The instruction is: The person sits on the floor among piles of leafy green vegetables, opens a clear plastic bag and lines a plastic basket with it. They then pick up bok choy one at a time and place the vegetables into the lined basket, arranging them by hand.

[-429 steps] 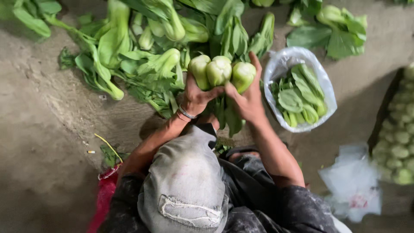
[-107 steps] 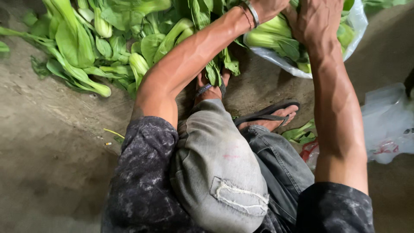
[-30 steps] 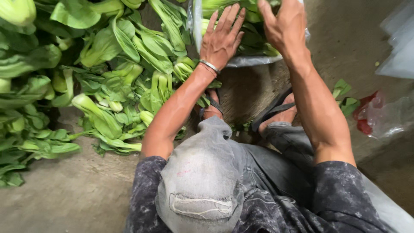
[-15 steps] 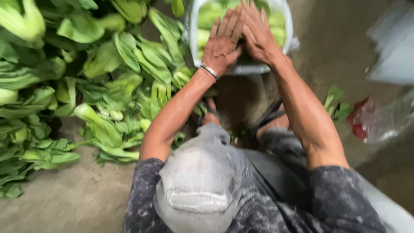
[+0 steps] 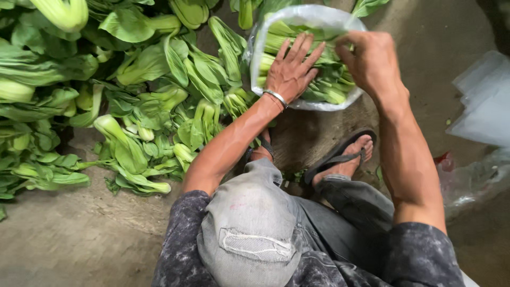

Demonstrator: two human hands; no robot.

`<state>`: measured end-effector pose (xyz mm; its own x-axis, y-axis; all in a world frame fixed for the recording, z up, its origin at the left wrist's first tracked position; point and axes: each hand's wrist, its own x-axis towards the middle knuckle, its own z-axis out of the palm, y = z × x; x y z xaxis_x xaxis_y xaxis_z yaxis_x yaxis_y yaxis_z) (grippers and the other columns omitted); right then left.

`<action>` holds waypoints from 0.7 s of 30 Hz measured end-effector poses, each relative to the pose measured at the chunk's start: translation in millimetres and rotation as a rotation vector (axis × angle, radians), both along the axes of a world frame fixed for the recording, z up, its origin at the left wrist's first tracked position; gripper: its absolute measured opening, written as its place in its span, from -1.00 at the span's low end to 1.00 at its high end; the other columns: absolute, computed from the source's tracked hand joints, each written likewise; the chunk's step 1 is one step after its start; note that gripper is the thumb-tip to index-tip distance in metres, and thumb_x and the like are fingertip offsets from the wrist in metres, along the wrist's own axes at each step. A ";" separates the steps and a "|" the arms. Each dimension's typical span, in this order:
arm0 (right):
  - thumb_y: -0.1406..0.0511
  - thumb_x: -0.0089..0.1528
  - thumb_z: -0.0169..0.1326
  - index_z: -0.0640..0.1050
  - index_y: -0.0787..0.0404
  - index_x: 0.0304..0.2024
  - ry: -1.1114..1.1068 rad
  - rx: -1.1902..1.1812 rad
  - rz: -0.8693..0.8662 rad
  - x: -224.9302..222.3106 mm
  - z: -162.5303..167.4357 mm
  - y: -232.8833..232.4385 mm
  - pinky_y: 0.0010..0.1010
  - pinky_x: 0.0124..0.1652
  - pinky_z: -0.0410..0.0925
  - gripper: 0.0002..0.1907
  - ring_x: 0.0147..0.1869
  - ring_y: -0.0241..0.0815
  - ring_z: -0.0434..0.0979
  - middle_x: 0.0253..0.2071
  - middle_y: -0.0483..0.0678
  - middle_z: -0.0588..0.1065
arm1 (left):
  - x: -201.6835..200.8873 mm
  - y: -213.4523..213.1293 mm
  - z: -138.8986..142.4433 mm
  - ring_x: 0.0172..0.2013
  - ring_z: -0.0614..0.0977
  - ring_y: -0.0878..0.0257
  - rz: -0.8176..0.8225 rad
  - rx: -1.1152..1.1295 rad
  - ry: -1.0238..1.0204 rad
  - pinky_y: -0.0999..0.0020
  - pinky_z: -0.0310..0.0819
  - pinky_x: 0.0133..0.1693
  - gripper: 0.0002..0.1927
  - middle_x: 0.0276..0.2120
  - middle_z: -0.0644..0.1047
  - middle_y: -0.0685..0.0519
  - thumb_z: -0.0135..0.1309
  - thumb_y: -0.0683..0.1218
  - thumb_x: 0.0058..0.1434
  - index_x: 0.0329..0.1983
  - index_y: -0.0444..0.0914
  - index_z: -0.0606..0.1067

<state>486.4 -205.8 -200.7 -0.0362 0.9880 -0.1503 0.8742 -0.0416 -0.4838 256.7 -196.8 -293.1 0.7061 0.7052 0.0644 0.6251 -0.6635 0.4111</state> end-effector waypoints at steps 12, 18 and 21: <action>0.31 0.26 0.37 0.56 0.34 -0.12 0.208 -0.235 -0.113 -5.2 6.1 -22.8 -0.18 -0.20 0.43 -0.72 -0.21 0.05 0.57 -0.30 0.12 0.55 | -13.3 -17.2 -0.9 0.49 0.12 0.01 -0.027 -0.080 0.108 -0.03 -0.14 0.44 -0.47 0.47 0.20 -0.14 0.00 0.16 0.41 0.38 -0.08 0.33; 0.32 0.37 0.32 0.58 0.32 -0.05 0.402 -0.147 -0.082 51.9 0.4 -2.3 -0.25 -0.28 0.36 -0.78 -0.26 -0.08 0.52 -0.24 0.09 0.57 | -7.6 -26.0 -11.7 0.52 0.06 0.05 0.011 -0.058 0.061 -0.02 -0.27 0.48 -0.40 0.51 0.14 -0.11 -0.09 0.17 0.43 0.49 -0.11 0.29; 0.25 0.35 0.28 0.52 0.31 -0.04 0.328 0.064 -0.516 51.1 -47.4 28.4 -0.39 -0.38 0.39 -0.71 -0.39 -0.24 0.56 -0.40 0.03 0.58 | -3.1 -26.8 -11.1 0.53 0.03 0.08 0.016 -0.094 0.138 -0.01 -0.35 0.50 -0.37 0.53 0.10 -0.07 -0.14 0.17 0.46 0.55 -0.10 0.20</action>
<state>537.5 -177.4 -248.1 0.4152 0.8970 -0.1518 0.5541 -0.3817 -0.7398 253.6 -223.6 -304.2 0.6921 0.7149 -0.0997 0.6904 -0.6153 0.3805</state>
